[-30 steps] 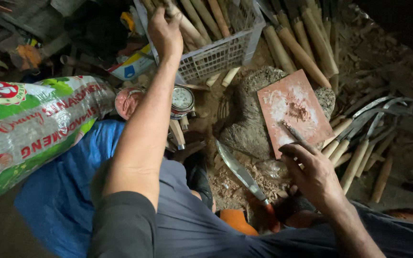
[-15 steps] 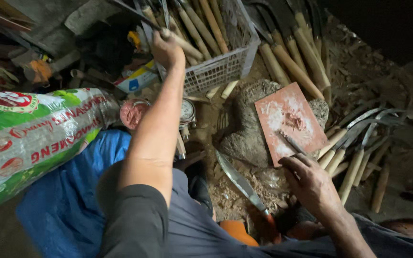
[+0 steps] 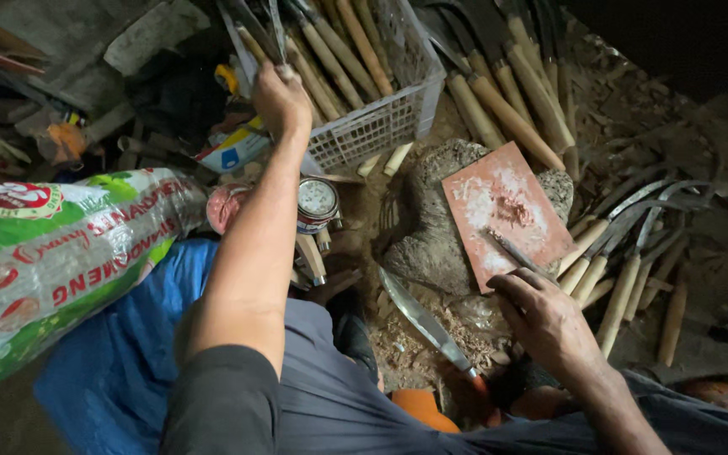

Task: The person sits on the floor and assembles a tool by inserting a metal rod into a wooden handle. They use a small knife to scrape and clean the end of the handle before inserting the rod and tapping it into place.

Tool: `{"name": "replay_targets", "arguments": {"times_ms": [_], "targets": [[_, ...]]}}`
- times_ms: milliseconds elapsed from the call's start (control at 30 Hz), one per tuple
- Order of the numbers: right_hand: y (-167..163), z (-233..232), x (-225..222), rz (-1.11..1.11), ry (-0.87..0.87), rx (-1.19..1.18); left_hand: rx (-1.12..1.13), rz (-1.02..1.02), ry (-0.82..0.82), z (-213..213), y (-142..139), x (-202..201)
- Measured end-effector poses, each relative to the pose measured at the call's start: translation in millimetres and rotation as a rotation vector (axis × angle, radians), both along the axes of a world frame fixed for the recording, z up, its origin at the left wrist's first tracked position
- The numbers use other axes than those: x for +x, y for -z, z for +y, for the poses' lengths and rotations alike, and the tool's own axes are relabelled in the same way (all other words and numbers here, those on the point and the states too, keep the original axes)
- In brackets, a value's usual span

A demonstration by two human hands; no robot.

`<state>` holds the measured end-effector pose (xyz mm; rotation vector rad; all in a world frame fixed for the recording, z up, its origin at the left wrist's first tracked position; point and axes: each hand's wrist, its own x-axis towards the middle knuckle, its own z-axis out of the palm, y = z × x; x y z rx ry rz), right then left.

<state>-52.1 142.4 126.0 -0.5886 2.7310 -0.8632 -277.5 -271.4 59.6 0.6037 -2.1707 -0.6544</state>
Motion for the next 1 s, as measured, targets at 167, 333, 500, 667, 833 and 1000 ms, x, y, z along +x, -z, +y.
{"name": "replay_targets", "arguments": {"times_ms": [167, 333, 500, 667, 833, 1000], "targets": [[-2, 0, 0, -0.038, 0.0, 0.021, 0.159, -0.084, 0.078, 4, 9, 1], [6, 1, -1, -0.002, -0.004, 0.029, 0.083, -0.009, 0.034, 0, 6, -6], [22, 7, -3, -0.038, -0.071, 0.059, 0.132, 0.033, 0.214, -28, 11, -9], [23, 0, -34, -0.415, 0.325, -0.442, -0.164, 0.139, 0.409, -77, 9, -12], [5, -109, -146, -0.096, 0.202, -0.548, 0.044, 0.242, 0.529, -115, -10, -16], [28, -303, -274, -0.266, 0.102, -0.592, 0.082, 0.286, 0.409, -119, -18, -15]]}}
